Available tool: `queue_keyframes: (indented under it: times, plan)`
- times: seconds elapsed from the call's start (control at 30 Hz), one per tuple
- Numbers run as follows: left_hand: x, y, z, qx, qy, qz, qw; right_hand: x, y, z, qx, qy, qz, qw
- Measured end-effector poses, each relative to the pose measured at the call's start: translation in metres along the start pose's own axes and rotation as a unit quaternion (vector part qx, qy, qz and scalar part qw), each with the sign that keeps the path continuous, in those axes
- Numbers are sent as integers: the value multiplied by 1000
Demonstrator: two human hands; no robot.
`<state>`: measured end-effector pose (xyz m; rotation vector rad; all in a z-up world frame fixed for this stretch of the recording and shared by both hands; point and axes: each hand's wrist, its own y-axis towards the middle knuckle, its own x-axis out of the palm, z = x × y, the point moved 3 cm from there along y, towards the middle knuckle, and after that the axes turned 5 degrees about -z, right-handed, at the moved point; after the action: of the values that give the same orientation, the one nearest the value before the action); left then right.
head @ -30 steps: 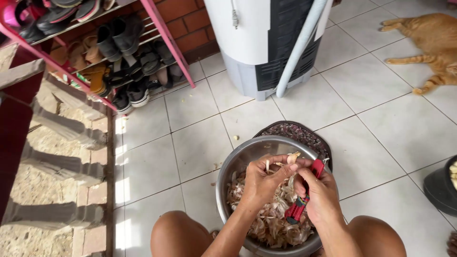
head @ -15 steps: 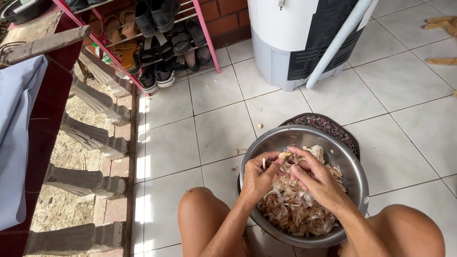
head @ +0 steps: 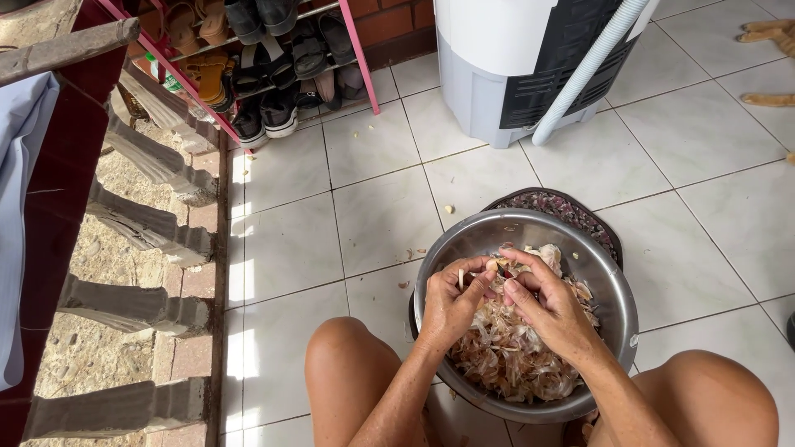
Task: Peeling garlic cloves manually and with a small tool, then placing them into a separate container.
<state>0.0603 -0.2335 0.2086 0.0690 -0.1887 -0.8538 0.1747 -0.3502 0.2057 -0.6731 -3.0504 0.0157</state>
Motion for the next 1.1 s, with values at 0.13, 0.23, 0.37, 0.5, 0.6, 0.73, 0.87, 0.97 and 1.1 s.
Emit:
queue_keyframes:
  times: [0.13, 0.23, 0.37, 0.5, 0.6, 0.73, 0.87, 0.97, 1.1]
  plan:
    - [3, -2, 5, 51, 33, 0, 998, -5, -4, 6, 6, -3, 13, 1000]
    - [7, -4, 7, 89, 99, 5, 991, 1, -6, -6, -4, 7, 33, 999]
    - [9, -3, -10, 141, 191, 33, 971, 2, -10, 10, 3, 22, 49, 999]
    - [17, -5, 6, 191, 302, 50, 933, -2, -7, 20, 0, 51, 58, 997]
    - [16, -5, 1, 173, 293, 23, 940, -8, -6, 28, 4, 83, 52, 995]
    - [11, 4, 1, 51, 62, -80, 994, -19, -2, 28, 8, 132, 15, 991]
    - [4, 7, -30, -30, -75, -104, 991, -16, -6, 24, 31, 196, -9, 980]
    - [5, 8, -51, -72, -101, -64, 990, -17, -4, 39, 80, 243, 2, 967]
    - [5, 7, -68, -140, -171, -39, 975, -14, -5, 42, 123, 306, -19, 944]
